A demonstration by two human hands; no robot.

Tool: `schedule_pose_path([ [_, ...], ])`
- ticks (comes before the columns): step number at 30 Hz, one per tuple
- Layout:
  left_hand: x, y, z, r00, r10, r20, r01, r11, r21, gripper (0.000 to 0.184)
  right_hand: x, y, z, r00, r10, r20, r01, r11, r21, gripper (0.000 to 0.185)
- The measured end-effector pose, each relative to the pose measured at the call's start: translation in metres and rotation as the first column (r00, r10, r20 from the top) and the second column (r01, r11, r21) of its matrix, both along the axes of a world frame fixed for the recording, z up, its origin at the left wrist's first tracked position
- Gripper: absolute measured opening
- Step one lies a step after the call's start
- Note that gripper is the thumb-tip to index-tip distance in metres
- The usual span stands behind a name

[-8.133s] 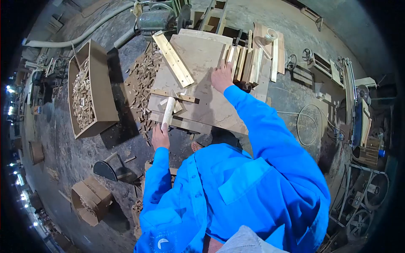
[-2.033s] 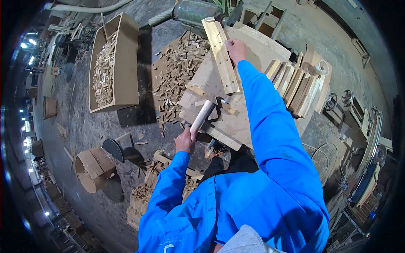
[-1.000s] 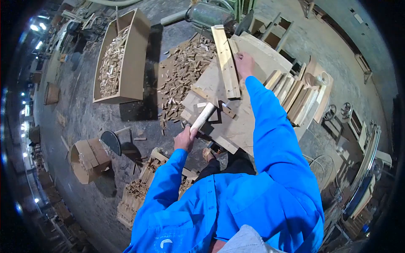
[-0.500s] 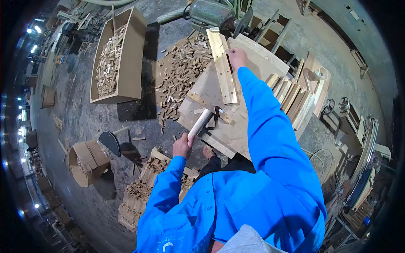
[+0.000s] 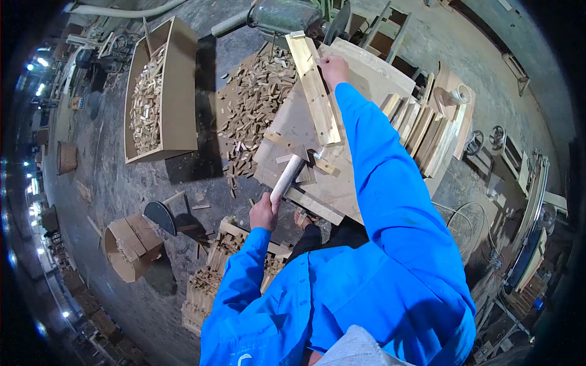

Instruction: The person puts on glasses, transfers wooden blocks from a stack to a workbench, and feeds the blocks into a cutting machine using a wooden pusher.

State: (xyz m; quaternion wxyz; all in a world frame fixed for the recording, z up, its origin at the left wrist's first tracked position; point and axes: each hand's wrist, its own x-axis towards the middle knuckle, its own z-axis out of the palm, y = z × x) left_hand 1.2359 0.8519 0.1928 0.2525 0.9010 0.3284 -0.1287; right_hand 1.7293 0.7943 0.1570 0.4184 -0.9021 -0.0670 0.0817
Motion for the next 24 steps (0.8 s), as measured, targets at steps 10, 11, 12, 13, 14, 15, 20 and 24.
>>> schedule_pose_path([
  [10,0.024,-0.006,-0.013,0.998,0.01,0.068,-0.01,1.0,-0.006,0.051,0.027,-0.005,0.01,0.998,0.006,0.06,-0.006,1.0,0.008,0.023],
  [11,0.025,-0.006,-0.016,0.997,-0.001,0.074,0.0,1.0,0.015,0.051,0.029,-0.006,0.009,0.996,0.011,0.085,-0.011,1.0,-0.007,0.023],
  [12,0.021,-0.004,-0.019,0.997,-0.012,0.076,0.009,0.999,0.033,0.051,0.027,-0.004,0.009,0.996,0.014,0.086,-0.014,1.0,-0.006,0.023],
  [13,0.019,-0.004,-0.02,0.997,-0.007,0.077,0.005,0.999,0.035,0.051,0.026,-0.004,0.007,0.997,0.015,0.077,-0.014,1.0,-0.013,0.023],
  [14,0.02,-0.003,-0.022,0.997,-0.009,0.074,0.006,1.0,0.03,0.05,0.026,-0.004,0.006,0.997,0.016,0.071,-0.014,1.0,-0.018,0.023],
  [15,0.029,-0.007,-0.013,0.998,-0.009,0.06,0.008,1.0,0.024,0.05,0.034,-0.006,0.011,0.994,-0.001,0.112,0.003,1.0,-0.023,0.029],
  [20,0.024,-0.004,-0.017,0.996,0.012,0.094,-0.012,1.0,0.001,0.048,0.029,-0.004,0.011,0.978,0.061,0.201,-0.045,0.996,-0.08,0.026],
  [24,0.029,-0.007,-0.002,0.997,0.027,0.077,-0.023,0.998,-0.05,0.049,0.028,-0.014,0.008,0.97,0.136,0.203,-0.116,0.988,-0.105,0.035],
])
